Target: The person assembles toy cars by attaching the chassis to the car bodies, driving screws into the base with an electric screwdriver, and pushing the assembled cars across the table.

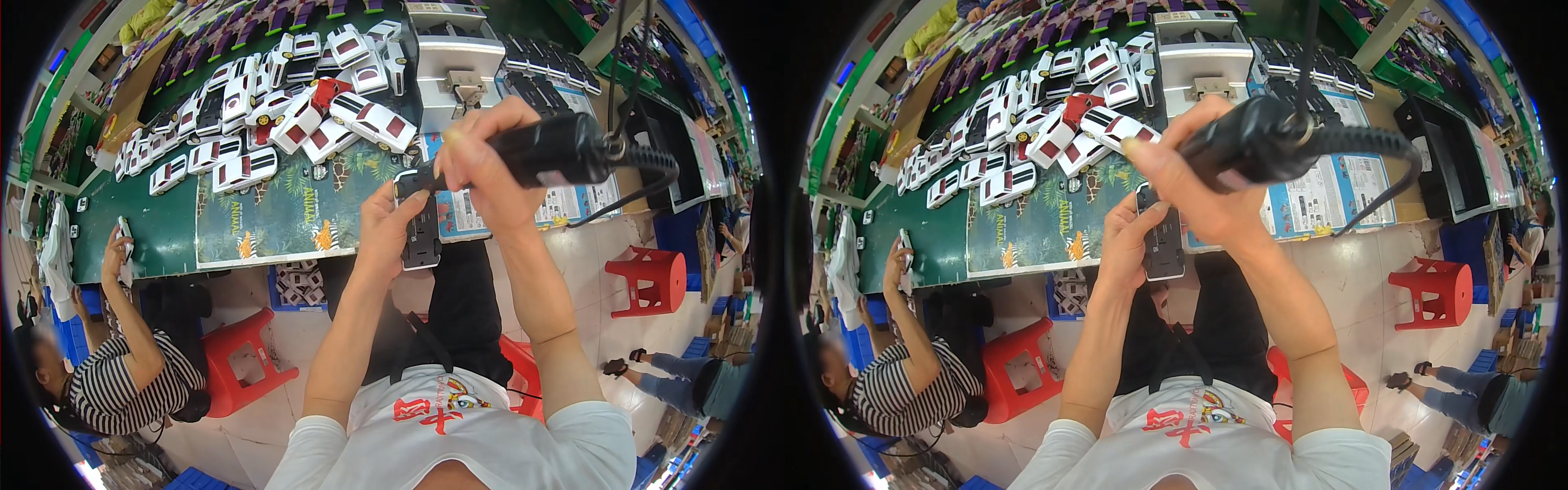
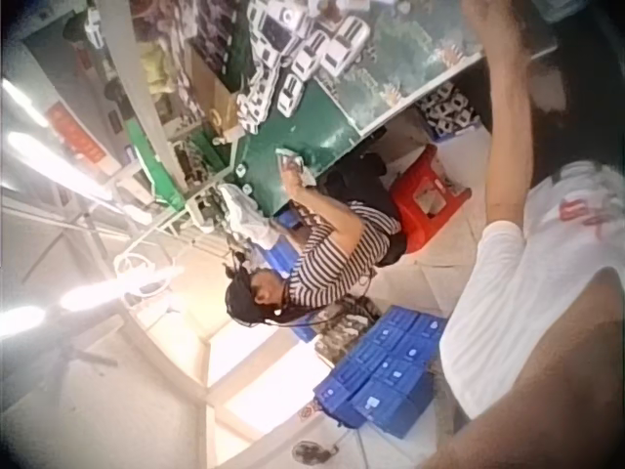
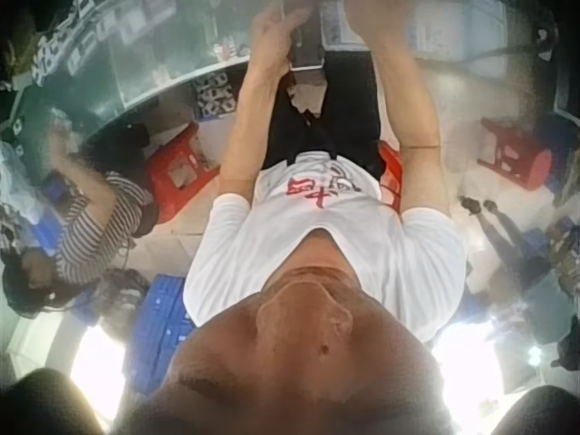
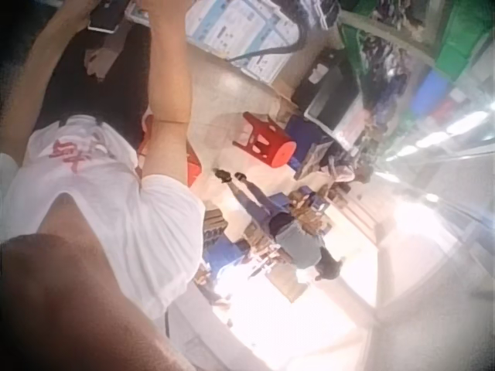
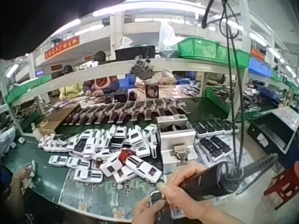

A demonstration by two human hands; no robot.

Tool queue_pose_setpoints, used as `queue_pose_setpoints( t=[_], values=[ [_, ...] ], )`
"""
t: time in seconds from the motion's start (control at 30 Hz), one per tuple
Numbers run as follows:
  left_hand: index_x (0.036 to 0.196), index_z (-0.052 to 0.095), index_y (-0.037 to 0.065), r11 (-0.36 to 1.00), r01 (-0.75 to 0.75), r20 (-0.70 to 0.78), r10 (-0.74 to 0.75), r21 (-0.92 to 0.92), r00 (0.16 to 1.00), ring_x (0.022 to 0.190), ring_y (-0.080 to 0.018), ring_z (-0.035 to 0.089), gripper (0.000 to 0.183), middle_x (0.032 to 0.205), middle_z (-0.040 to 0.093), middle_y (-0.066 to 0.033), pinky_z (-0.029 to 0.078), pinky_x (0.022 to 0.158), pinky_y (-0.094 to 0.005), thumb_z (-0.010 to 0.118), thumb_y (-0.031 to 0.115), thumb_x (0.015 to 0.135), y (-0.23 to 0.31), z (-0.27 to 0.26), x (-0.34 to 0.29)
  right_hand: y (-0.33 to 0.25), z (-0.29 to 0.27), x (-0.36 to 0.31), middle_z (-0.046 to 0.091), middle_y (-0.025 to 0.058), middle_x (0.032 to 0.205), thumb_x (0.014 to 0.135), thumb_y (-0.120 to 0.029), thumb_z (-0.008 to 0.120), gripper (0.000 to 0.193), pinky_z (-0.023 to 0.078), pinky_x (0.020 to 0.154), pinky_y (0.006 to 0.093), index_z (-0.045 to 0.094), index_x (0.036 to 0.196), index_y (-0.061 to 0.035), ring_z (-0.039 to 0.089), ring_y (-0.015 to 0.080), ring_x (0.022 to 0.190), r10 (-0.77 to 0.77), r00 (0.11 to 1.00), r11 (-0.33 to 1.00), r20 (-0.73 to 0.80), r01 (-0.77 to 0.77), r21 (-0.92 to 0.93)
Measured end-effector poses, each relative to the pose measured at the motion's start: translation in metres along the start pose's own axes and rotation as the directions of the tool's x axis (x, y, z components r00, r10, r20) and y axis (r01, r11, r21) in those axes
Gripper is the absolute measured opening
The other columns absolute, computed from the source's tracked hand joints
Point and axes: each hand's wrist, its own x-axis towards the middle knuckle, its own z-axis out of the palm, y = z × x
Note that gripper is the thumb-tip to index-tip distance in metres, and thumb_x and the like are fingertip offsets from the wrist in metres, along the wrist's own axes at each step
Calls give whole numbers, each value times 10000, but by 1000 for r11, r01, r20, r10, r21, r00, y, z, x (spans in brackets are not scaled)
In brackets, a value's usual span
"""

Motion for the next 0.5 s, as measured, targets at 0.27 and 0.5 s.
queue_pose_setpoints(
  t=[0.27,0.5],
  values=[
    [1125,632,7,999,8,15,-9,35,1000,741,-150,707,205,898,715,-117,584,618,-273,634,63,928,-1,-2,1,5,-3,-1,579,-5,683,779,-103,826,223,389,517,206,613,797,-40,507,37,564,-28,985,999,169,35,-37],
    [1110,634,3,999,13,-10,-13,37,1000,726,-148,705,194,880,715,-114,582,613,-273,642,65,926,0,1,0,3,0,-4,589,-3,664,776,-79,818,222,401,523,196,599,795,-42,516,31,559,1,991,999,131,3,-37]
  ],
)
